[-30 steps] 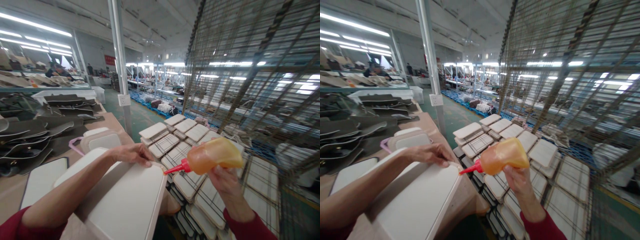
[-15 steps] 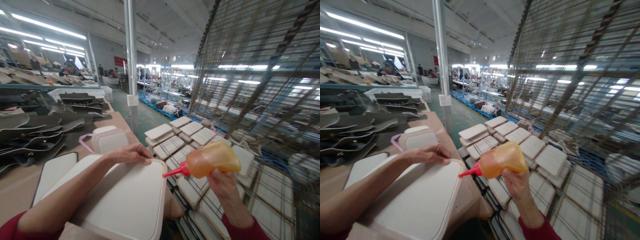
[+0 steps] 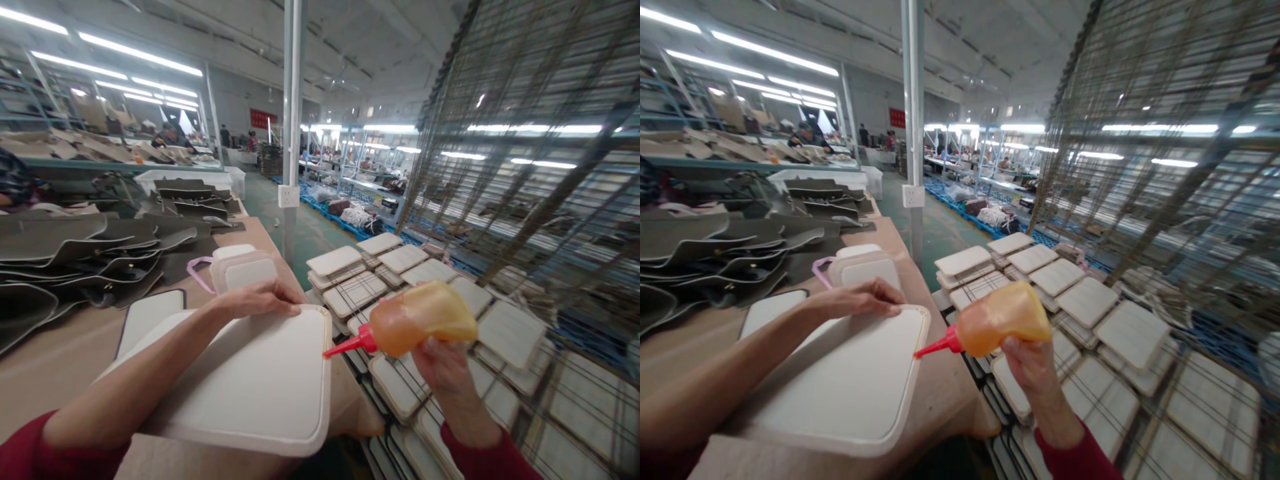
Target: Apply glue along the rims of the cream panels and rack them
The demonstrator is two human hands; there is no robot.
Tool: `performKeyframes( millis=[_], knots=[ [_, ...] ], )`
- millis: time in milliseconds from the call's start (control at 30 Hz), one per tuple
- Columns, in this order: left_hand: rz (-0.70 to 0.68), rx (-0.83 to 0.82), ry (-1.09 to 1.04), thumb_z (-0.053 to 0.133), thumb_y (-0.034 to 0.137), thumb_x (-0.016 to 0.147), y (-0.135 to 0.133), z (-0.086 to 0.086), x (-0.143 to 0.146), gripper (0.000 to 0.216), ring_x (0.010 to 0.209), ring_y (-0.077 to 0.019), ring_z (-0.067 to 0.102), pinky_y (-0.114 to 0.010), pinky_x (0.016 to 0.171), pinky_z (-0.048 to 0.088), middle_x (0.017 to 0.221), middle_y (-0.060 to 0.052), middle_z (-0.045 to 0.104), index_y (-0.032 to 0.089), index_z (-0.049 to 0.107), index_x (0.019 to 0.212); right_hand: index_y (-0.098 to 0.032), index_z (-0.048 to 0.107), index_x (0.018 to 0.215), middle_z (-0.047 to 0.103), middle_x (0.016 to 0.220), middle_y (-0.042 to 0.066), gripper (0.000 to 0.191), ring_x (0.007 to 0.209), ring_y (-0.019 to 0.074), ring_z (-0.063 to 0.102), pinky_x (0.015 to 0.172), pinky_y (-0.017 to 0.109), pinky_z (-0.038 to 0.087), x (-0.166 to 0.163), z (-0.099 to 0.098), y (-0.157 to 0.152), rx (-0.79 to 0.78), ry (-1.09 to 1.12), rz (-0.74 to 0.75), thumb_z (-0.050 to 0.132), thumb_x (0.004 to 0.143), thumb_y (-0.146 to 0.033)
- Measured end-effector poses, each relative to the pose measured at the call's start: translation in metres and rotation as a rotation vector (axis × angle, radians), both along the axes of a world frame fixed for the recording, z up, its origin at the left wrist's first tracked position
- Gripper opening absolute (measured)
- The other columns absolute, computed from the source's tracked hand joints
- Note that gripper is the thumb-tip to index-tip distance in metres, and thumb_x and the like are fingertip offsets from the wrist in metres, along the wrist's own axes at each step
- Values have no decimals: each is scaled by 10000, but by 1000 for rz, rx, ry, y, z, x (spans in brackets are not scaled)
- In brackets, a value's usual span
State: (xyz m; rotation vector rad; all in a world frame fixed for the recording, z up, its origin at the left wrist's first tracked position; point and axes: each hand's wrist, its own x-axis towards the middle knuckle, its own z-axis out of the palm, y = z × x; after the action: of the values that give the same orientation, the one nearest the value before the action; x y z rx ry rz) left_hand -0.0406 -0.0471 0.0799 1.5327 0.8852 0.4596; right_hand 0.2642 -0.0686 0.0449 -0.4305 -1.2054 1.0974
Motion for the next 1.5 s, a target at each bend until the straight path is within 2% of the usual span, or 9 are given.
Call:
performKeyframes(
  millis=[133,233,533,767,900,1133,1400,1500],
  knots=[
    [74,0,12,724,414,747,-2,1,-9,295,535,-189,636,-232,471,457,652,-66,726,138,802,813,-294,745,874,761,777,28,304,801,286,729,953,540,519,-10,-2,3,-23,-9,15,852,609,-400],
    [120,1,18,740,393,717,-2,2,-17,264,516,-198,631,-241,453,450,633,-71,720,139,798,759,-292,740,926,763,792,40,366,840,304,730,946,554,518,-17,-2,3,-46,-25,50,850,606,-431],
    [177,16,31,739,398,703,2,-2,-39,260,476,-186,602,-243,426,420,615,-73,709,141,780,697,-289,745,940,767,806,60,329,870,323,733,868,526,570,-35,-5,5,-38,-60,137,818,648,-423],
    [210,-7,2,737,386,711,5,-10,-55,243,474,-158,584,-228,437,407,629,-60,716,149,783,738,-321,732,1008,773,836,46,353,909,317,729,910,533,550,-45,-9,5,-69,-42,204,805,675,-410],
    [239,-30,-5,756,372,687,6,-9,-60,227,473,-137,572,-212,452,414,628,-53,718,149,785,725,-331,709,1073,773,905,47,436,965,319,716,964,533,517,-51,-7,4,-67,-26,223,818,657,-402],
    [268,-49,-31,762,357,677,5,-10,-67,223,512,-133,577,-200,473,421,623,-47,708,147,792,745,-312,689,1114,769,948,68,502,997,329,704,968,545,510,-57,-8,2,-100,-22,180,826,643,-419],
    [338,-26,-58,740,320,697,5,-12,-73,175,476,-158,582,-233,447,419,632,-78,714,148,770,681,-348,659,1166,759,1030,52,572,970,315,713,856,501,586,-54,-15,2,-63,6,77,843,625,-368],
    [358,-26,-72,735,317,708,7,-16,-76,173,474,-161,586,-233,441,420,634,-77,718,149,776,700,-308,681,1124,771,944,68,513,912,319,724,848,512,588,-55,-18,0,-71,-20,65,827,641,-401]
  ],
)
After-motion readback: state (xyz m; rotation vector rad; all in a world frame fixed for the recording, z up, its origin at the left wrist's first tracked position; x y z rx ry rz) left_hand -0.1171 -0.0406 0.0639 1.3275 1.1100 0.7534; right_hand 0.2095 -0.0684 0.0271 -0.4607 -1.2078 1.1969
